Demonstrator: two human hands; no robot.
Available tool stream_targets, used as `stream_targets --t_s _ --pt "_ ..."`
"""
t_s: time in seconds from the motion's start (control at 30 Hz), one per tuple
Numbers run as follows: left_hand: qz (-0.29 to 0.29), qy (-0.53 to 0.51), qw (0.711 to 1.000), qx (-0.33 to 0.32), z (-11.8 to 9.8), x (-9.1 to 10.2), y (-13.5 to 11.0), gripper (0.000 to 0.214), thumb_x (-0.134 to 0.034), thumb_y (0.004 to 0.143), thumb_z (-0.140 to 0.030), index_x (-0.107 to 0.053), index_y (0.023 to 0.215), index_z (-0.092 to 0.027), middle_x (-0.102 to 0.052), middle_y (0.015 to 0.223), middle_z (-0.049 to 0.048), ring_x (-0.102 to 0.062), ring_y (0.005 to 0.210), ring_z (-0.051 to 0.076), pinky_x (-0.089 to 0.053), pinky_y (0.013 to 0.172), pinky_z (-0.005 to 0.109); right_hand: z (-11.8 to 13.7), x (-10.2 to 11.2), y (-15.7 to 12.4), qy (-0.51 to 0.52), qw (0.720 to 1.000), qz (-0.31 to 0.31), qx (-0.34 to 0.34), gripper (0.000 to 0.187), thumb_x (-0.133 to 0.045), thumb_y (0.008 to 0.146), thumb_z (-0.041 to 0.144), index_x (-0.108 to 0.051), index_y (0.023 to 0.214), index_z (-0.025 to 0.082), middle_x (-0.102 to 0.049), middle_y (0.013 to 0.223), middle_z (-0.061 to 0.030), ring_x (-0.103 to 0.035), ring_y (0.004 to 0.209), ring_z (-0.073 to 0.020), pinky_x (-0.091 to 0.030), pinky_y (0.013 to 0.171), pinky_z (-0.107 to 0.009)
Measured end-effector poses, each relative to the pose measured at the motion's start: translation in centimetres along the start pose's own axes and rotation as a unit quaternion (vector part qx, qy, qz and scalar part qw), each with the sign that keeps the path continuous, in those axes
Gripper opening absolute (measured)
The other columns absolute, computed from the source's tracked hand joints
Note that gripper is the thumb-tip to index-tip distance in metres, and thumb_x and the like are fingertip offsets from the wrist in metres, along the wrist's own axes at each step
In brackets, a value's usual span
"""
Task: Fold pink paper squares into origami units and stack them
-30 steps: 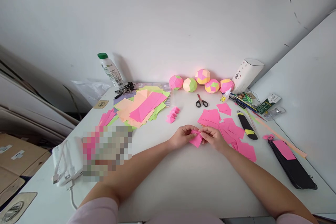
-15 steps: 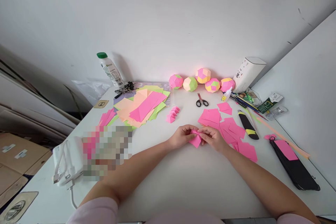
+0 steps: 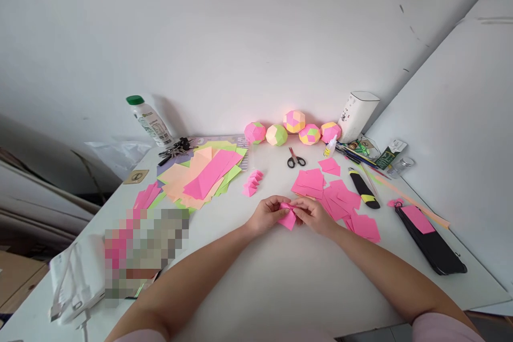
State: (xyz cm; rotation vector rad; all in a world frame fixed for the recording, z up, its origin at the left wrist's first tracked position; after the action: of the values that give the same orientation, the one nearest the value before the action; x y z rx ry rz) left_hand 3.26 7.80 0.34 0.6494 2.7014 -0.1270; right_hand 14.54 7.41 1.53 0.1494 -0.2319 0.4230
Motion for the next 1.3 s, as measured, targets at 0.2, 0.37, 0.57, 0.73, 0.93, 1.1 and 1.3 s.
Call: stream_targets --t_s 0.2,0.37,0.57,0.73,0.93,1.1,1.3 --pt "-0.007 0.014 1.000 -0.004 -0.3 -0.1 -0.1 0.027 -0.071 0.070 -0.029 -0.062 0.091 -0.013 -0.069 0.086 0.0070 -0.065 0.077 0.018 -0.051 0.071 0.032 1.2 -0.1 -0.1 -0.024 1.000 -0.006 0.015 0.023 -0.052 0.086 0.034 -0.062 0.099 0.018 -0.060 0.065 -0.0015 -0.056 0.054 -0.0124 -0.049 0.053 -0.026" --pt "-0.007 0.009 1.000 0.001 0.0 0.0 -0.2 0.029 -0.070 0.070 -0.031 -0.062 0.092 -0.013 -0.069 0.086 0.0072 -0.066 0.078 0.019 -0.051 0.072 0.034 0.9 -0.2 -0.2 -0.007 1.000 -0.004 0.013 0.022 -0.052 0.085 0.033 -0.061 0.098 0.018 -0.060 0.070 -0.0019 -0.057 0.055 -0.0119 -0.049 0.052 -0.025" --pt "-0.010 0.013 1.000 0.004 0.1 0.1 -0.1 0.031 -0.072 0.069 -0.033 -0.062 0.090 -0.012 -0.069 0.082 0.0071 -0.065 0.076 0.019 -0.051 0.071 0.034 0.3 -0.3 -0.3 0.019 1.000 0.003 0.005 0.023 -0.053 0.084 0.035 -0.059 0.097 0.017 -0.057 0.064 0.0006 -0.056 0.053 -0.0113 -0.049 0.051 -0.024" --pt "-0.017 0.010 1.000 0.008 0.0 0.0 -0.2 0.031 -0.072 0.068 -0.033 -0.062 0.090 -0.013 -0.069 0.082 0.0066 -0.065 0.075 0.019 -0.051 0.070 0.034 0.7 -0.3 -0.3 0.001 1.000 0.002 0.014 0.020 -0.052 0.085 0.032 -0.059 0.099 0.018 -0.058 0.066 -0.0002 -0.057 0.053 -0.0109 -0.050 0.051 -0.024" --pt "-0.062 0.027 0.998 0.018 0.7 1.0 -0.1 0.034 -0.075 0.063 -0.033 -0.063 0.088 -0.013 -0.068 0.076 0.0047 -0.064 0.071 0.016 -0.050 0.065 0.029 0.7 -0.3 -0.3 -0.044 0.998 -0.010 0.046 0.019 -0.050 0.085 0.031 -0.059 0.096 0.018 -0.057 0.062 0.0009 -0.055 0.048 -0.0105 -0.047 0.048 -0.023" --pt "-0.077 0.014 0.997 0.015 0.7 1.1 -0.2 0.035 -0.076 0.062 -0.033 -0.062 0.087 -0.014 -0.067 0.072 0.0025 -0.063 0.068 0.015 -0.050 0.065 0.028 1.3 -0.5 -0.6 -0.090 0.993 -0.013 0.076 0.019 -0.052 0.083 0.029 -0.060 0.097 0.018 -0.061 0.069 -0.0019 -0.055 0.050 -0.0107 -0.041 0.044 -0.021" --pt "-0.078 0.029 0.996 0.015 0.2 0.7 -0.3 0.037 -0.075 0.063 -0.036 -0.060 0.089 -0.014 -0.065 0.070 0.0016 -0.063 0.069 0.015 -0.051 0.066 0.030 1.2 -0.7 -0.8 -0.153 0.984 -0.041 0.085 0.018 -0.054 0.083 0.031 -0.059 0.095 0.019 -0.058 0.061 0.0000 -0.050 0.047 -0.0113 -0.038 0.043 -0.022"
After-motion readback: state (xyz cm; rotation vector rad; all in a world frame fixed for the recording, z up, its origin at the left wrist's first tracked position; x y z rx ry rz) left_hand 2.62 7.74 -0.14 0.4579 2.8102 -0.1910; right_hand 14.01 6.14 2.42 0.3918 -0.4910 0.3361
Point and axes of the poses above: each hand's wrist, its own y-axis towards the middle knuckle, its own x-axis out of the back of the hand, z = x × y, the point moved 8 cm from there along y, towards the middle knuckle
